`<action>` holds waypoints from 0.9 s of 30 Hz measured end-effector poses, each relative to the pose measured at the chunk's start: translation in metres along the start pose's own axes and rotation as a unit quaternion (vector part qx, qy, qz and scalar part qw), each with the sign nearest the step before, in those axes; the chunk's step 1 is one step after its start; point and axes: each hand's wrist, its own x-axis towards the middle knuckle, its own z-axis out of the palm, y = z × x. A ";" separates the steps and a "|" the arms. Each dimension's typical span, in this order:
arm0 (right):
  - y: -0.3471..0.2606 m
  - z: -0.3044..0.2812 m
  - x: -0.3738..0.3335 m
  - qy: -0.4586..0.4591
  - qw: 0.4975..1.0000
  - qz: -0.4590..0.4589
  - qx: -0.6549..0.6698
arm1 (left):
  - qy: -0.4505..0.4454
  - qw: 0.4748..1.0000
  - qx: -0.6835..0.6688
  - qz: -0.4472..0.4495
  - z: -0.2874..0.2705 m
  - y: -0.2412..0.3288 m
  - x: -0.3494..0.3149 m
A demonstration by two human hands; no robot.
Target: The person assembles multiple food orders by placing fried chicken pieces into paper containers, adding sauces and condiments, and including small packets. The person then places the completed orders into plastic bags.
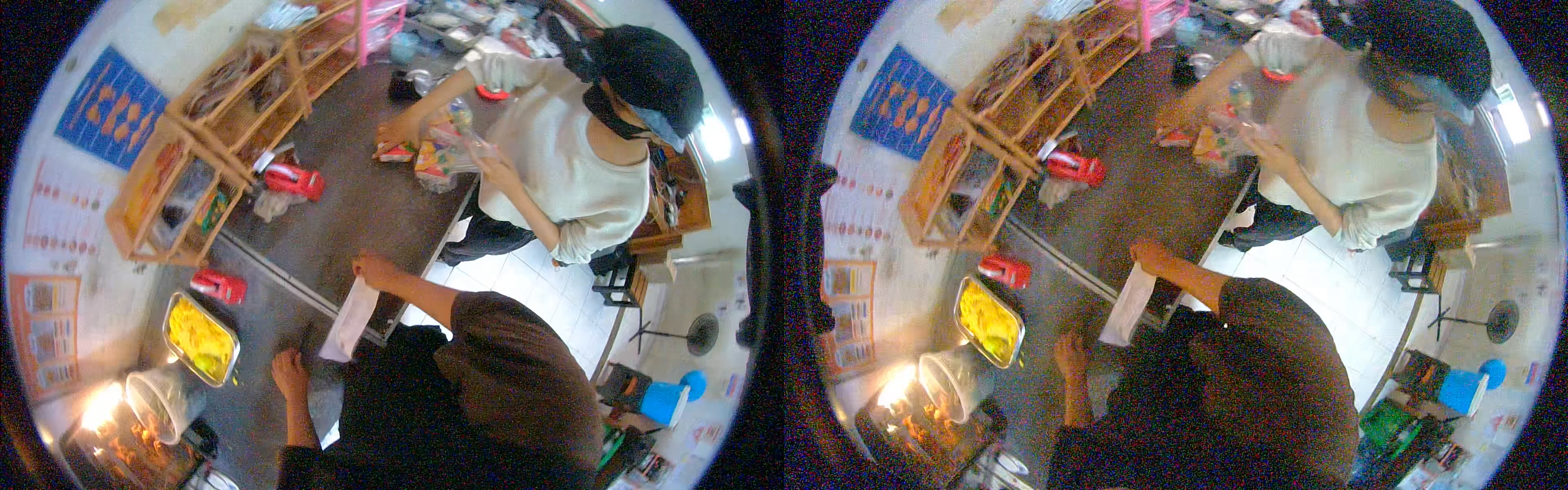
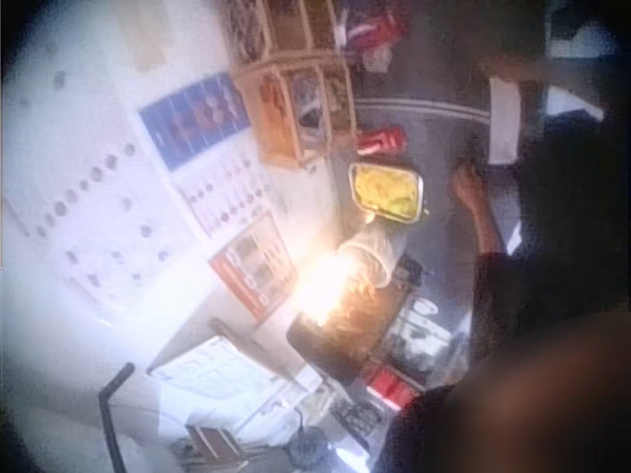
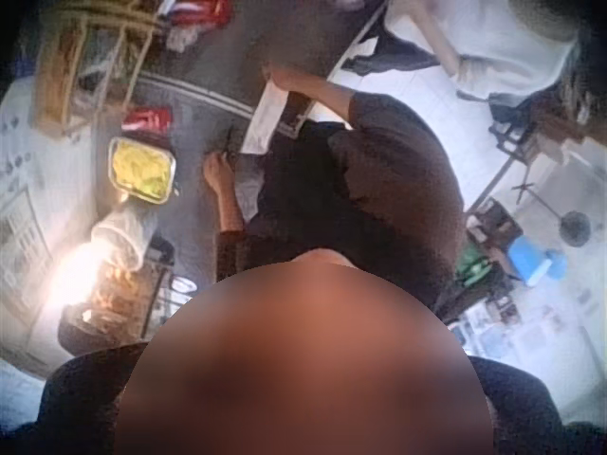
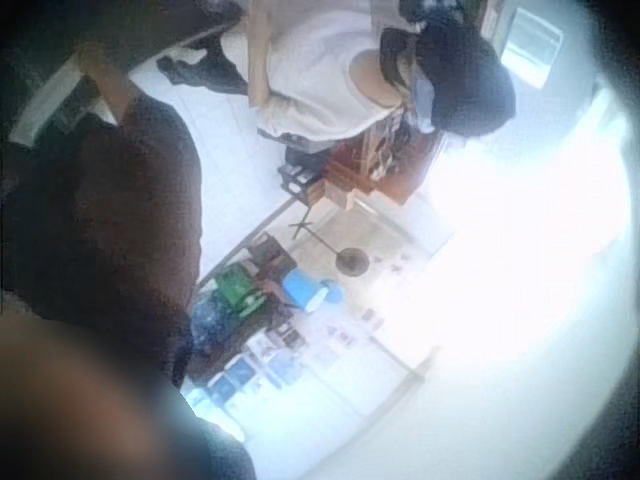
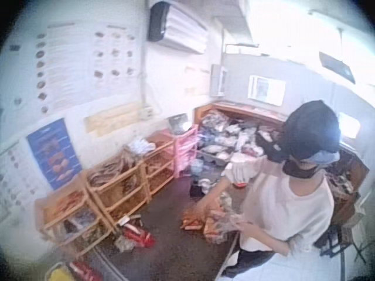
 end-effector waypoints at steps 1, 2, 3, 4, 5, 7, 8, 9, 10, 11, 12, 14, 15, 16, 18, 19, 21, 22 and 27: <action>0.009 -0.019 0.011 0.034 0.999 -0.003 -0.014 | 0.009 0.994 -0.055 -0.097 -0.003 -0.007 -0.016; 0.019 -0.043 0.025 0.115 0.990 -0.037 -0.074 | 0.016 0.979 -0.083 -0.185 -0.005 -0.014 -0.029; 0.027 -0.067 0.036 0.166 0.974 -0.043 -0.145 | 0.009 0.974 -0.102 -0.201 -0.006 -0.021 -0.037; 0.035 -0.094 0.045 0.240 0.944 -0.067 -0.218 | 0.004 0.970 -0.111 -0.217 -0.007 -0.026 -0.045; 0.038 -0.117 0.049 0.303 0.901 -0.071 -0.301 | -0.019 0.959 -0.108 -0.261 -0.007 -0.029 -0.048; 0.026 -0.145 0.049 0.452 0.836 -0.110 -0.289 | 0.051 0.887 -0.353 -0.292 -0.006 -0.024 -0.044; 0.011 -0.151 0.046 0.525 0.791 -0.129 -0.287 | 0.040 0.891 -0.333 -0.306 -0.006 -0.017 -0.037; -0.007 -0.149 0.040 0.460 0.845 -0.152 -0.225 | 0.017 0.924 -0.258 -0.282 -0.010 -0.007 -0.029; -0.030 -0.137 0.030 0.379 0.893 -0.174 -0.170 | 0.028 0.928 -0.270 -0.255 -0.013 0.005 -0.017; -0.054 -0.119 0.018 0.312 0.921 -0.207 -0.110 | 0.015 0.925 -0.264 -0.272 -0.015 0.021 -0.002; -0.079 -0.093 0.004 0.191 0.959 -0.206 -0.027 | 0.034 0.917 -0.302 -0.258 -0.015 0.039 0.014; -0.118 -0.035 -0.034 -0.013 0.971 -0.194 0.141 | 0.028 0.892 -0.366 -0.264 -0.016 0.077 0.052; -0.133 -0.008 -0.045 -0.008 0.976 -0.181 0.118 | 0.021 0.876 -0.407 -0.257 -0.020 0.093 0.068; -0.137 0.007 -0.048 0.040 0.971 -0.164 0.167 | -0.005 0.893 -0.362 -0.266 -0.023 0.105 0.085; -0.138 0.029 -0.048 0.058 0.967 -0.080 0.234 | -0.007 0.902 -0.355 -0.247 -0.032 0.124 0.104; -0.133 0.031 -0.043 0.077 0.953 -0.061 0.287 | 0.002 0.891 -0.387 -0.239 -0.037 0.131 0.106; -0.115 0.021 -0.031 0.135 0.955 -0.055 0.258 | 0.004 0.871 -0.427 -0.244 -0.051 0.134 0.097; -0.106 0.012 -0.023 0.142 0.975 -0.011 0.169 | -0.002 0.863 -0.435 -0.256 -0.058 0.131 0.085; -0.083 -0.036 0.002 0.221 0.951 -0.043 -0.211 | -0.012 0.850 -0.438 -0.293 -0.077 0.093 0.011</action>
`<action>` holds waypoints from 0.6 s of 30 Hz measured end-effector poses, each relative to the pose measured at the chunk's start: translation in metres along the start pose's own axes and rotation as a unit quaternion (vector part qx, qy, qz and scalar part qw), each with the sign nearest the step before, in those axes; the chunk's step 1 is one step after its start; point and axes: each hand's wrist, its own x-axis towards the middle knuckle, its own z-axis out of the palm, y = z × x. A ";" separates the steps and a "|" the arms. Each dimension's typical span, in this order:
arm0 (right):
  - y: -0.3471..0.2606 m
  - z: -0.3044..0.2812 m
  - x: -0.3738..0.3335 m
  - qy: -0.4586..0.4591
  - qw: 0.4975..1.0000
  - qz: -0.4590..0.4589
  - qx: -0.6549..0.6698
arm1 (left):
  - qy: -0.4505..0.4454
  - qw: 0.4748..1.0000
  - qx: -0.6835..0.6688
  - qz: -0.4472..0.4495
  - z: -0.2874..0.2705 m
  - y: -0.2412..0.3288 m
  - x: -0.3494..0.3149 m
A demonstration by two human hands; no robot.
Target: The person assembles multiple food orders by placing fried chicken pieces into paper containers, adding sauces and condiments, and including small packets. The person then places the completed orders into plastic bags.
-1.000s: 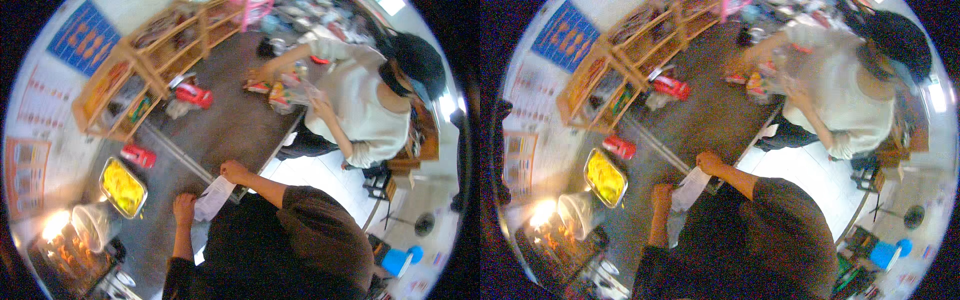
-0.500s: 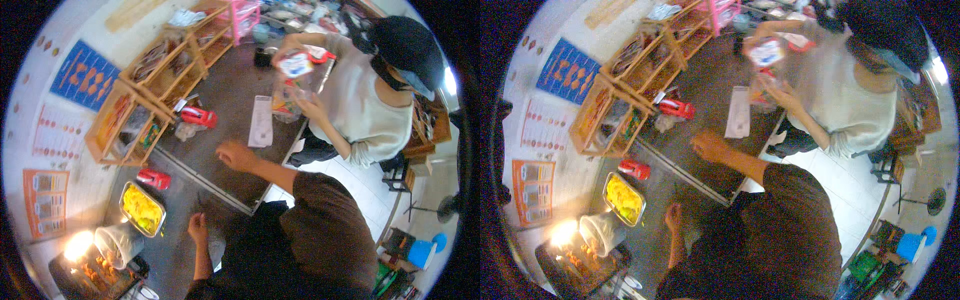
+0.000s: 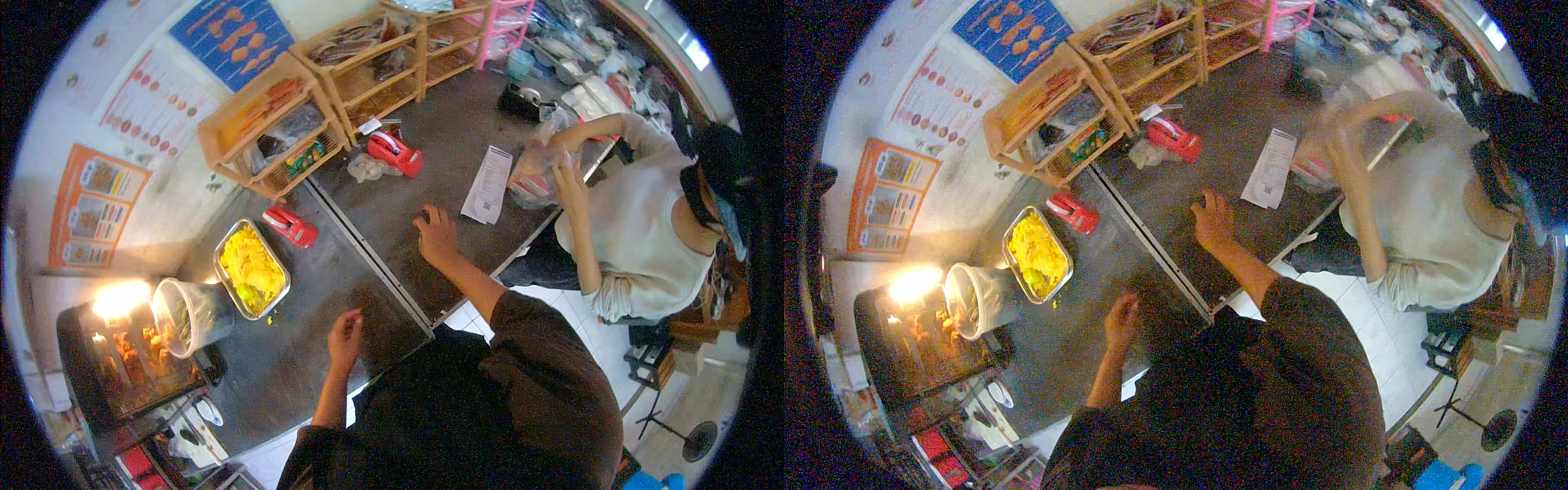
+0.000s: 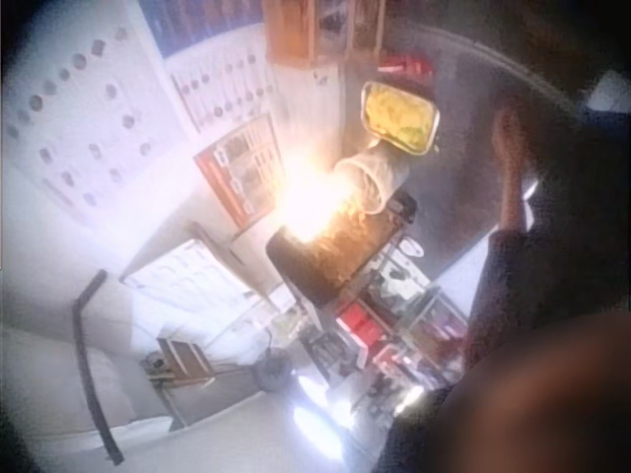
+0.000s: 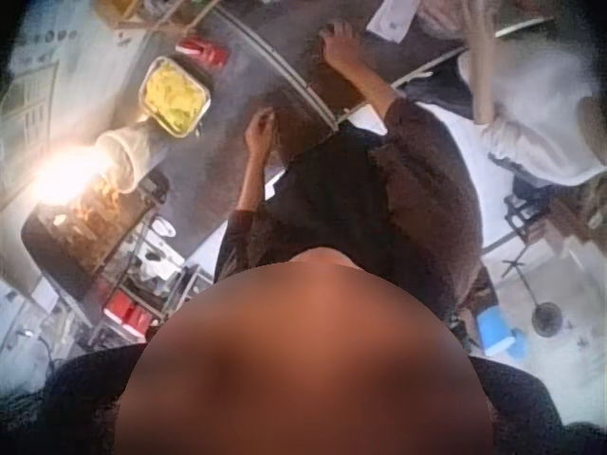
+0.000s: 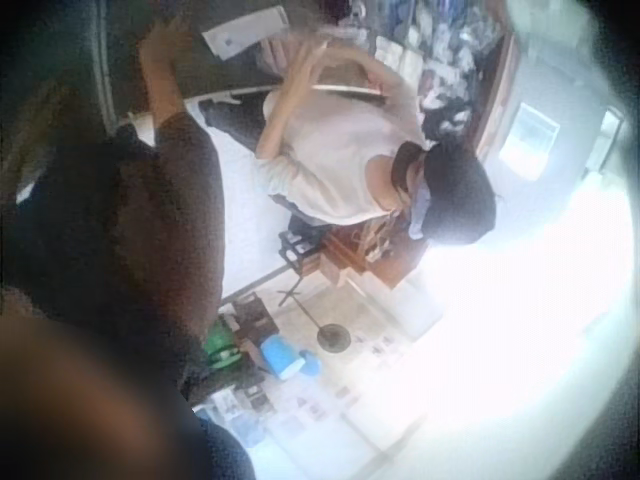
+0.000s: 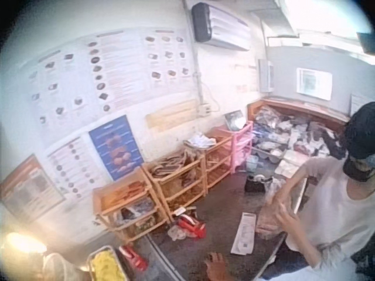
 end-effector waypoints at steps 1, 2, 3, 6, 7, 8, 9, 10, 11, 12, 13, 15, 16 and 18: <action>0.004 -0.001 0.016 -0.009 0.999 -0.030 0.018 | 0.027 0.999 0.027 -0.005 -0.012 -0.013 -0.017; 0.002 0.001 0.034 -0.022 0.998 -0.058 0.033 | 0.052 0.997 0.056 0.002 -0.022 -0.028 -0.032; -0.004 0.006 0.053 -0.014 0.994 -0.092 0.049 | 0.078 0.991 0.108 -0.002 -0.031 -0.045 -0.052; -0.020 0.026 0.123 -0.021 0.997 -0.052 0.056 | 0.078 0.991 0.096 -0.045 -0.046 -0.101 -0.141; -0.028 0.034 0.145 -0.029 0.998 -0.016 0.053 | 0.072 0.990 0.102 -0.060 -0.050 -0.121 -0.180; -0.032 0.040 0.163 -0.029 0.998 -0.007 0.053 | 0.046 0.977 0.135 -0.157 -0.049 -0.144 -0.213; -0.033 0.044 0.180 -0.028 0.998 -0.003 0.053 | 0.037 0.968 0.154 -0.196 -0.048 -0.166 -0.245; -0.037 0.046 0.197 -0.025 0.998 0.001 0.052 | 0.046 0.971 0.094 -0.217 -0.044 -0.185 -0.277; -0.045 0.048 0.210 -0.040 0.999 -0.015 0.024 | 0.051 0.966 0.044 -0.251 -0.042 -0.204 -0.304; -0.056 0.050 0.214 -0.056 0.998 -0.026 -0.004 | 0.059 0.961 0.027 -0.269 -0.034 -0.217 -0.329; -0.072 0.050 0.215 -0.094 0.994 -0.010 -0.045 | 0.058 0.939 0.029 -0.339 -0.028 -0.229 -0.345; -0.127 0.055 0.181 0.005 0.992 -0.107 0.073 | 0.070 0.898 0.005 -0.435 -0.017 -0.237 -0.376; -0.157 0.055 0.155 -0.055 0.979 -0.148 0.128 | 0.083 0.885 -0.012 -0.457 -0.013 -0.237 -0.389; -0.218 0.054 0.073 -0.034 0.899 -0.282 0.333 | 0.117 0.868 -0.049 -0.481 -0.005 -0.235 -0.407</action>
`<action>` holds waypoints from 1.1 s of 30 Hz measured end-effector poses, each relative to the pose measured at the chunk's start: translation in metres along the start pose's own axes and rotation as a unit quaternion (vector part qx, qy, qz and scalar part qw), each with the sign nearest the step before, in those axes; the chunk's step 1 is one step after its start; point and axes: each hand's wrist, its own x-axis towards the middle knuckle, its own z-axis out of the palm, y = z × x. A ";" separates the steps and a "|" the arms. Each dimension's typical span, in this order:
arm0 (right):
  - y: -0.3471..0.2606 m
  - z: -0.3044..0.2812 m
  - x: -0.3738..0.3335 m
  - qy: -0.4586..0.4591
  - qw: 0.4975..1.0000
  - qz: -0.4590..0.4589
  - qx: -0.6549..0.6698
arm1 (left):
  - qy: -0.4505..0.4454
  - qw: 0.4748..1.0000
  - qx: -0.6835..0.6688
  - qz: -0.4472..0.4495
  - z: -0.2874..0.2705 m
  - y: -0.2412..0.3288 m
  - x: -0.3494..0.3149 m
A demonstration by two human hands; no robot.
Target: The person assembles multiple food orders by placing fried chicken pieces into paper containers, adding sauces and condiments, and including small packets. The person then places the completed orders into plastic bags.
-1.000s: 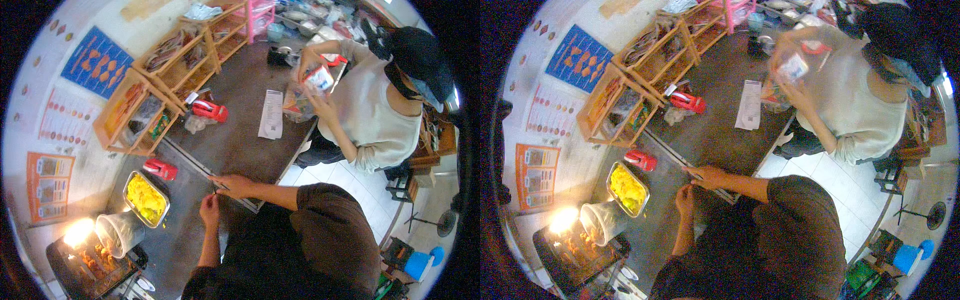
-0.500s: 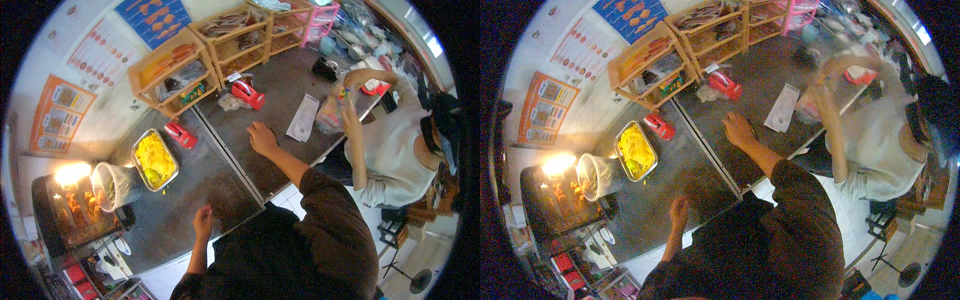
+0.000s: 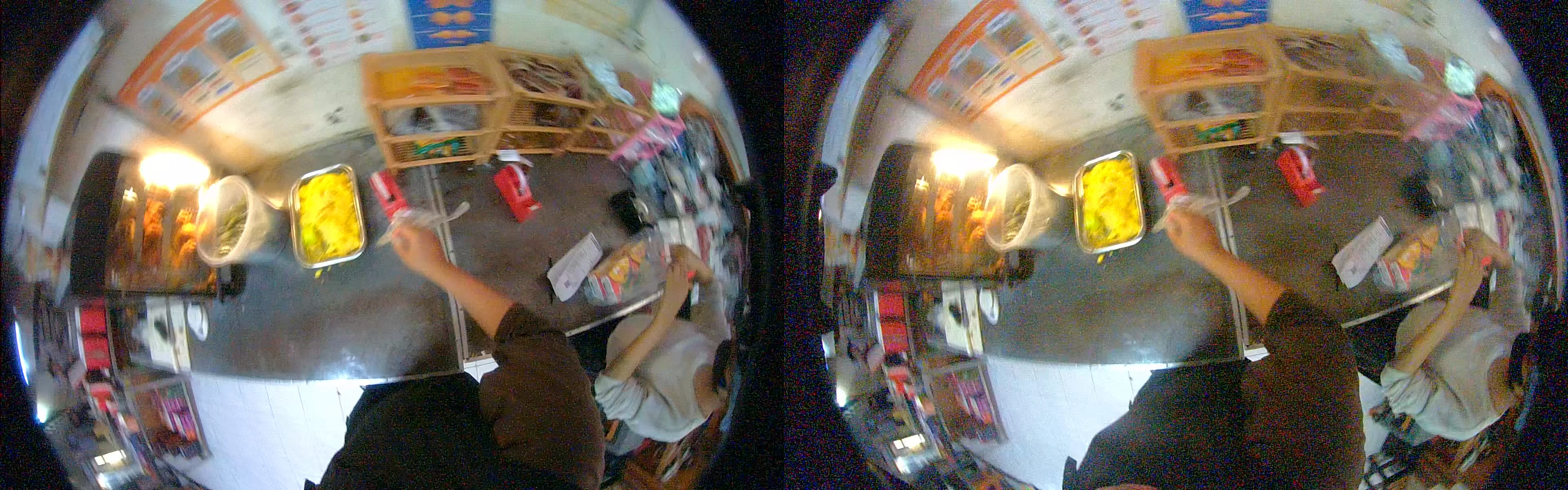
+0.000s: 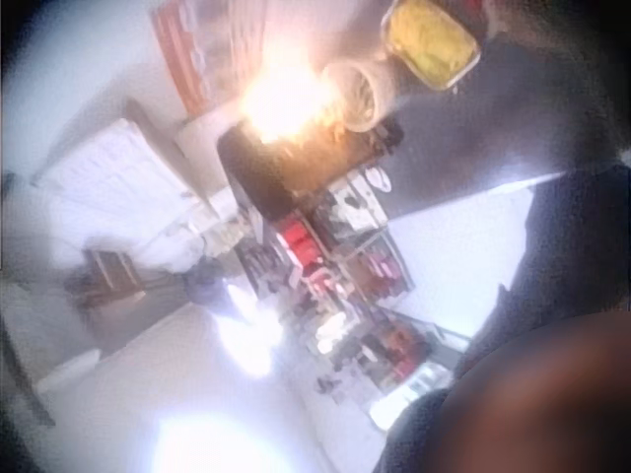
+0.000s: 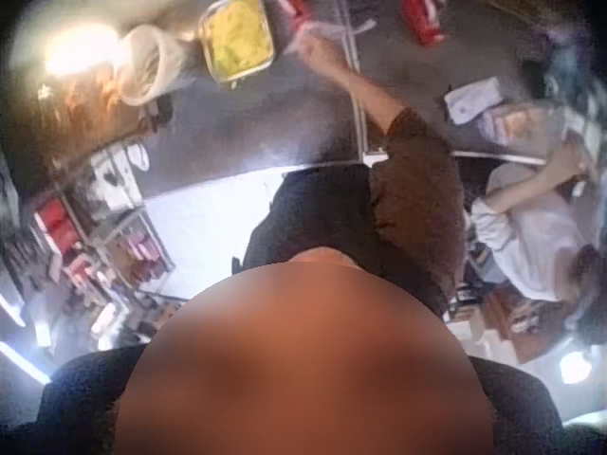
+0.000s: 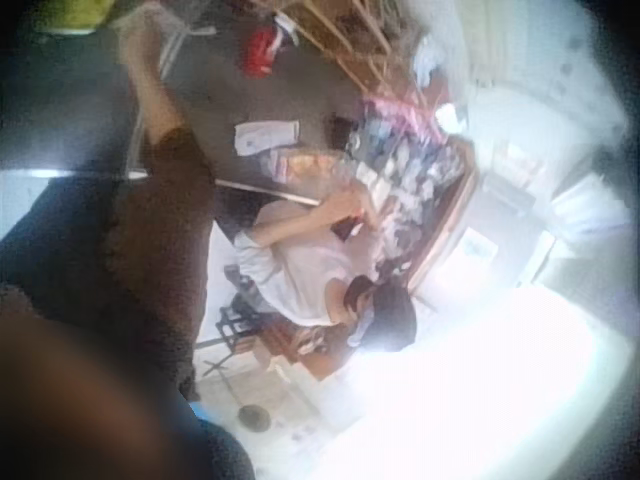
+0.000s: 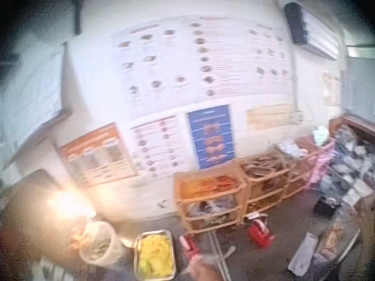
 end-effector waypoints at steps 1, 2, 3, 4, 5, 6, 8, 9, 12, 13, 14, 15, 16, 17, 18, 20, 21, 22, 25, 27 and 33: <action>-0.038 0.021 -0.026 -0.129 0.991 0.015 0.001 | 0.008 1.000 -0.022 -0.011 0.001 -0.007 -0.008; -0.073 0.042 -0.049 -0.177 0.984 -0.003 0.009 | 0.014 0.999 -0.043 -0.018 0.002 -0.012 -0.012; -0.104 0.059 -0.071 -0.202 0.977 -0.053 0.036 | 0.018 0.998 -0.064 -0.023 0.003 -0.019 -0.017; -0.128 0.073 -0.088 -0.232 0.967 -0.074 0.072 | 0.024 0.996 -0.085 -0.027 0.004 -0.027 -0.019; -0.150 0.088 -0.102 -0.263 0.953 -0.097 0.112 | 0.030 0.993 -0.106 -0.032 0.005 -0.037 -0.022; -0.169 0.102 -0.113 -0.286 0.946 -0.083 0.124 | 0.037 0.991 -0.126 -0.036 0.006 -0.049 -0.024; -0.201 0.129 -0.130 -0.328 0.932 -0.056 0.145 | 0.043 0.985 -0.163 -0.044 0.007 -0.082 -0.028; -0.216 0.143 -0.137 -0.309 0.935 -0.074 0.157 | 0.041 0.982 -0.178 -0.047 0.007 -0.100 -0.031; -0.271 0.185 -0.164 -0.265 0.940 -0.109 0.183 | 0.042 0.972 -0.221 -0.064 -0.001 -0.170 -0.043; -0.294 0.201 -0.174 -0.257 0.942 -0.118 0.181 | 0.047 0.968 -0.233 -0.074 -0.005 -0.195 -0.048; -0.320 0.218 -0.188 -0.275 0.938 -0.115 0.177 | 0.052 0.965 -0.245 -0.080 -0.009 -0.218 -0.051; -0.343 0.233 -0.199 -0.293 0.934 -0.118 0.167 | 0.064 0.961 -0.257 -0.082 -0.019 -0.239 -0.051; -0.367 0.251 -0.209 -0.314 0.930 -0.114 0.155 | 0.079 0.956 -0.269 -0.085 -0.032 -0.257 -0.048; -0.392 0.271 -0.221 -0.336 0.918 -0.129 0.166 | 0.094 0.954 -0.272 -0.083 -0.048 -0.274 -0.044; -0.417 0.291 -0.236 -0.355 0.908 -0.134 0.180 | 0.138 0.900 -0.402 -0.099 -0.068 -0.289 -0.039; -0.460 0.324 -0.261 -0.402 0.874 -0.186 0.201 | 0.246 0.658 -0.708 -0.072 -0.108 -0.308 -0.031; -0.479 0.338 -0.273 -0.426 0.857 -0.221 0.188 | 0.273 0.574 -0.772 -0.016 -0.139 -0.322 -0.027; -0.495 0.351 -0.283 -0.450 0.837 -0.251 0.182 | 0.271 0.535 -0.799 0.036 -0.165 -0.332 -0.026; -0.531 0.385 -0.294 -0.519 0.785 -0.296 0.164 | 0.294 0.558 -0.776 0.011 -0.224 -0.356 -0.016; -0.542 0.401 -0.290 -0.558 0.769 -0.270 0.155 | 0.291 0.459 -0.836 -0.071 -0.242 -0.355 0.004; -0.558 0.475 -0.219 -0.474 0.829 -0.289 0.071 | 0.102 0.566 -0.816 -0.064 -0.375 -0.382 0.075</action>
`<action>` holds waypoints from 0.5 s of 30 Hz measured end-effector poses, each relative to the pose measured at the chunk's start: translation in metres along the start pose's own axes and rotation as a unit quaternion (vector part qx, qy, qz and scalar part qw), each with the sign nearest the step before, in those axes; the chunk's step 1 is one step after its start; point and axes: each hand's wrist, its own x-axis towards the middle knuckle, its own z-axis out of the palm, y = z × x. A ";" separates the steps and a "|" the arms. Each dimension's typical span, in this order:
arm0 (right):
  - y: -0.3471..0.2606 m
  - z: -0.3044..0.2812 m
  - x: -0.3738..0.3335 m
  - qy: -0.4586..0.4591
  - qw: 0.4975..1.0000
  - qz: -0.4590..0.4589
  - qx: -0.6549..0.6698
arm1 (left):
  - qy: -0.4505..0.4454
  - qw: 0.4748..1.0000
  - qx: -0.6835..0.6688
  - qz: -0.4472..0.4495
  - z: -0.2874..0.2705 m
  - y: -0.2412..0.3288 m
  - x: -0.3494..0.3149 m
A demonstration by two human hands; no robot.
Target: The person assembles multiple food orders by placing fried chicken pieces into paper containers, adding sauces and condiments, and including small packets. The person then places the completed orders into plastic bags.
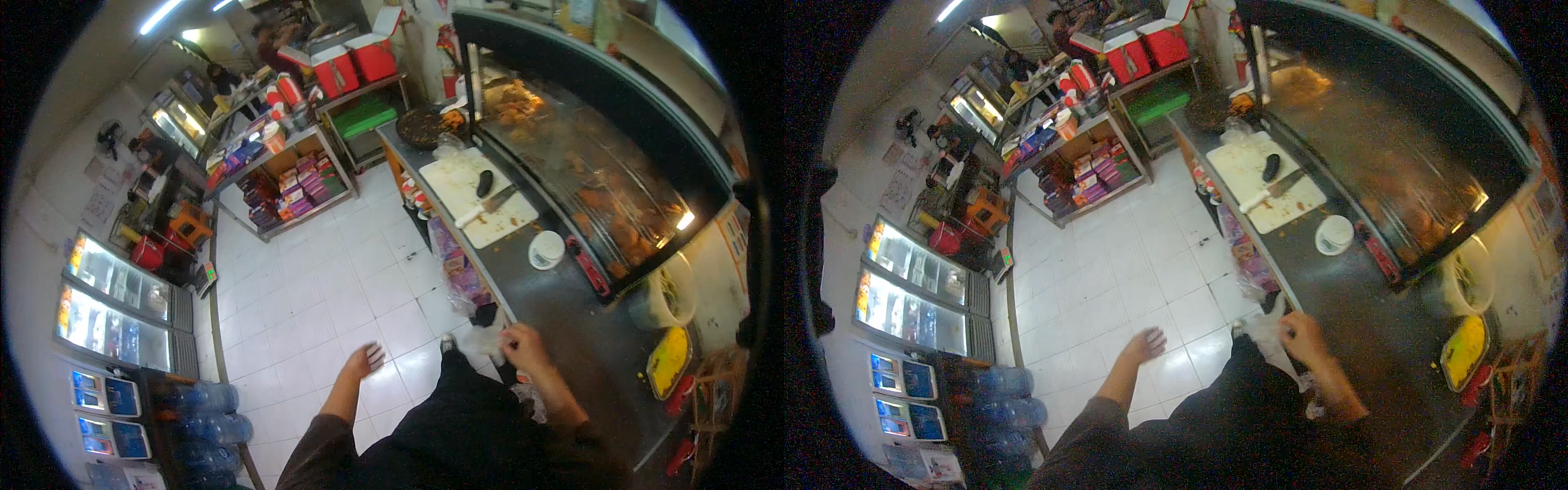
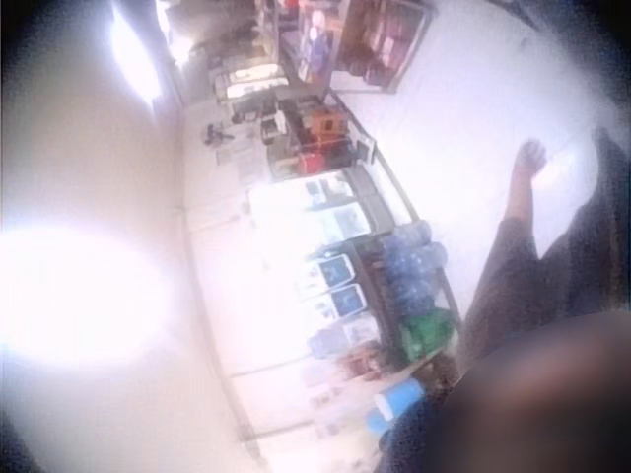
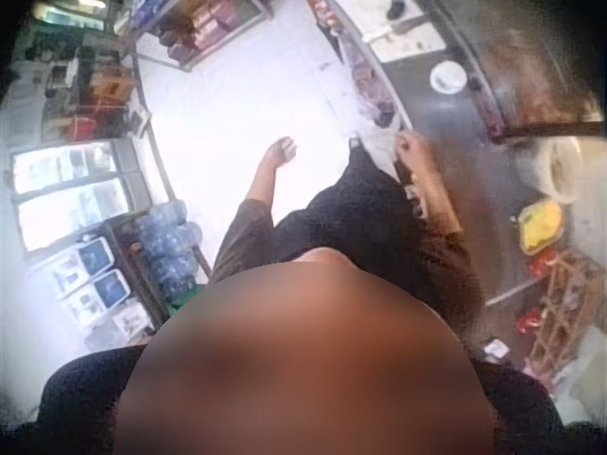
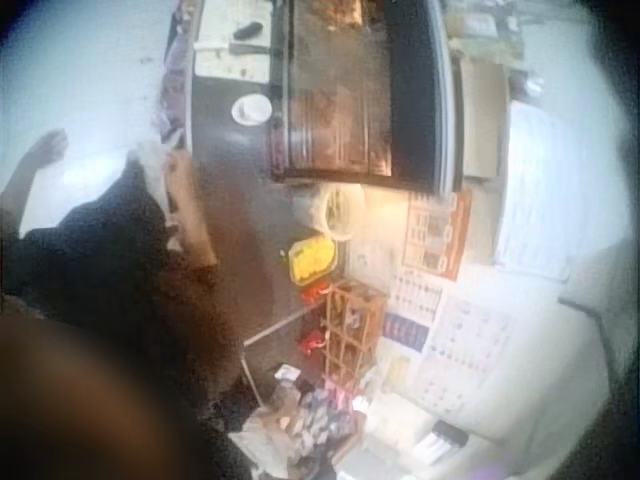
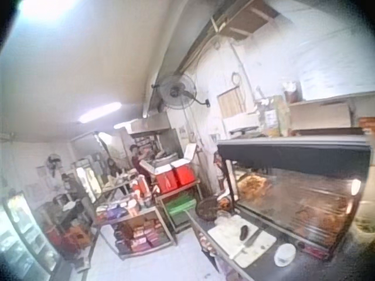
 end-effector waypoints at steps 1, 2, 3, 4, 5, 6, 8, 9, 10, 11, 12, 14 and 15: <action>0.008 -0.004 0.028 -0.004 1.000 0.018 0.009 | -0.014 0.995 0.075 0.070 0.002 0.037 0.012; 0.017 -0.012 0.063 -0.013 0.999 0.045 0.008 | -0.023 0.973 0.145 0.181 0.001 0.070 0.021; 0.023 -0.020 0.097 -0.020 0.997 0.069 0.001 | -0.002 0.952 0.192 0.237 -0.004 0.106 0.031; 0.025 -0.020 0.140 -0.001 0.999 0.049 0.014 | 0.037 0.933 0.238 0.266 -0.012 0.139 0.041; 0.025 -0.015 0.188 0.019 0.999 0.026 0.022 | 0.095 0.903 0.265 0.325 -0.021 0.158 0.050; 0.022 -0.015 0.239 0.040 0.999 -0.002 0.028 | 0.169 0.853 0.307 0.386 -0.034 0.165 0.054; 0.001 0.004 0.336 0.063 0.995 -0.070 0.033 | 0.334 0.693 0.476 0.427 -0.077 0.153 0.047; -0.020 0.021 0.382 0.056 0.993 -0.091 0.044 | 0.383 0.681 0.557 0.281 -0.098 0.144 0.041; -0.045 0.039 0.427 0.041 0.992 -0.098 0.069 | 0.370 0.673 0.604 0.213 -0.115 0.129 0.035; -0.075 0.059 0.465 0.054 0.980 -0.164 0.096 | 0.337 0.690 0.629 0.124 -0.125 0.109 0.030; -0.107 0.079 0.497 0.048 0.973 -0.196 0.109 | 0.304 0.733 0.603 0.076 -0.130 0.093 0.028; -0.170 0.118 0.544 0.008 0.934 -0.314 0.168 | 0.253 0.820 0.513 0.002 -0.124 0.066 0.033; -0.201 0.138 0.560 0.007 0.902 -0.382 0.202 | 0.243 0.842 0.481 -0.002 -0.118 0.066 0.041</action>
